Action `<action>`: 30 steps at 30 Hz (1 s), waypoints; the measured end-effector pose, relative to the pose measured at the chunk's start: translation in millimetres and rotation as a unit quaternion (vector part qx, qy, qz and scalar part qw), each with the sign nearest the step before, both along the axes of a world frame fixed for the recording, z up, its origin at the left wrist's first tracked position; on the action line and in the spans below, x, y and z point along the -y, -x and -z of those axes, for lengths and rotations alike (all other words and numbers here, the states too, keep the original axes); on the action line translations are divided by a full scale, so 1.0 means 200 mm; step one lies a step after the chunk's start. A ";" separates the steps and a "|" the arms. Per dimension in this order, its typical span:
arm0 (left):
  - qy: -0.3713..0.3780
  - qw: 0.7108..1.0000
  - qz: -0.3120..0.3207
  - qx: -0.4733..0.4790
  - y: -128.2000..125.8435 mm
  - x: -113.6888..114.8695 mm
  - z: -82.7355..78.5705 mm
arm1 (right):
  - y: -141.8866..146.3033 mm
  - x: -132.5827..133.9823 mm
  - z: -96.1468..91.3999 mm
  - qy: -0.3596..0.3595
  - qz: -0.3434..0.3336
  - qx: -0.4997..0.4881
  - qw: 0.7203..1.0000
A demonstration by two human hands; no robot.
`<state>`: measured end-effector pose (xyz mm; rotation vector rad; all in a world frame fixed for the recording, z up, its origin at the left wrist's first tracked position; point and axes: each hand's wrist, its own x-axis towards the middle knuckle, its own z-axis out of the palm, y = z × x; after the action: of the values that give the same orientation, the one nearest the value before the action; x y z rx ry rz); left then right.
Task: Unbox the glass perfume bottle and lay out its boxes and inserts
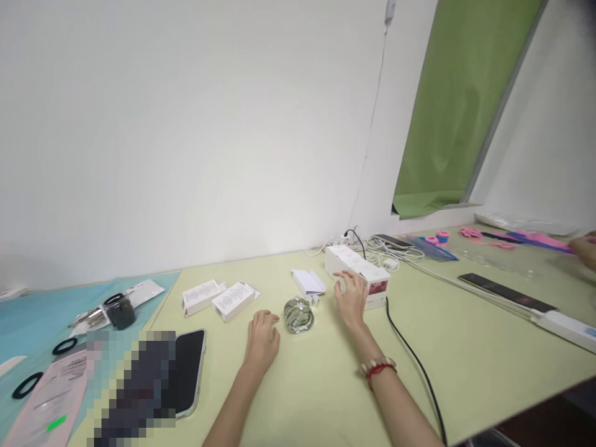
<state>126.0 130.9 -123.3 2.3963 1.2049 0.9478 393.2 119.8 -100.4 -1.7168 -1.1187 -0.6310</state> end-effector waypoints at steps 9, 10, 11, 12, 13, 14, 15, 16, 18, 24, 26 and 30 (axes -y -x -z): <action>-0.011 0.999 -0.051 -0.015 -0.01 0.03 0.01 | -0.16 0.10 -0.03 -0.087 0.166 -0.092 0.978; -0.026 0.996 -0.078 -0.017 0.00 0.03 0.01 | -0.18 0.09 0.00 -0.076 0.150 -0.119 0.979; -0.046 0.992 -0.115 -0.017 0.00 0.02 0.01 | -0.20 0.08 0.03 -0.076 0.146 -0.137 0.977; -0.072 0.985 -0.154 -0.017 0.02 0.00 0.01 | -0.22 0.08 0.05 -0.076 0.141 -0.147 0.976; -0.097 0.976 -0.194 -0.020 0.04 -0.02 0.01 | -0.22 0.07 0.07 -0.080 0.141 -0.152 0.975; -0.120 0.967 -0.224 -0.030 0.07 -0.04 0.02 | -0.23 0.07 0.08 -0.086 0.145 -0.155 0.973; -0.133 0.960 -0.242 -0.045 0.10 -0.07 0.02 | -0.22 0.06 0.07 -0.093 0.153 -0.155 0.971; -0.132 0.955 -0.259 -0.057 0.13 -0.10 0.03 | -0.21 0.06 0.06 -0.104 0.166 -0.153 0.969; -0.105 0.954 -0.272 -0.075 0.18 -0.15 0.03 | -0.16 0.06 0.01 -0.129 0.187 -0.137 0.964; -0.075 0.968 -0.226 -0.081 0.17 -0.11 -0.07 | 0.12 0.08 -0.20 -0.206 0.039 0.030 0.977; -0.076 0.970 -0.220 -0.064 0.16 -0.09 -0.09 | 0.25 0.09 -0.22 -0.197 -0.055 0.069 0.976; 0.018 0.967 -0.250 -0.052 0.17 -0.11 -0.08 | 0.45 0.09 -0.18 -0.059 -0.247 0.160 0.954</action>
<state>91.9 152.1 -107.3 2.1719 1.9040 0.9254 302.5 101.5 -64.0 -1.1859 -1.6332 -0.6512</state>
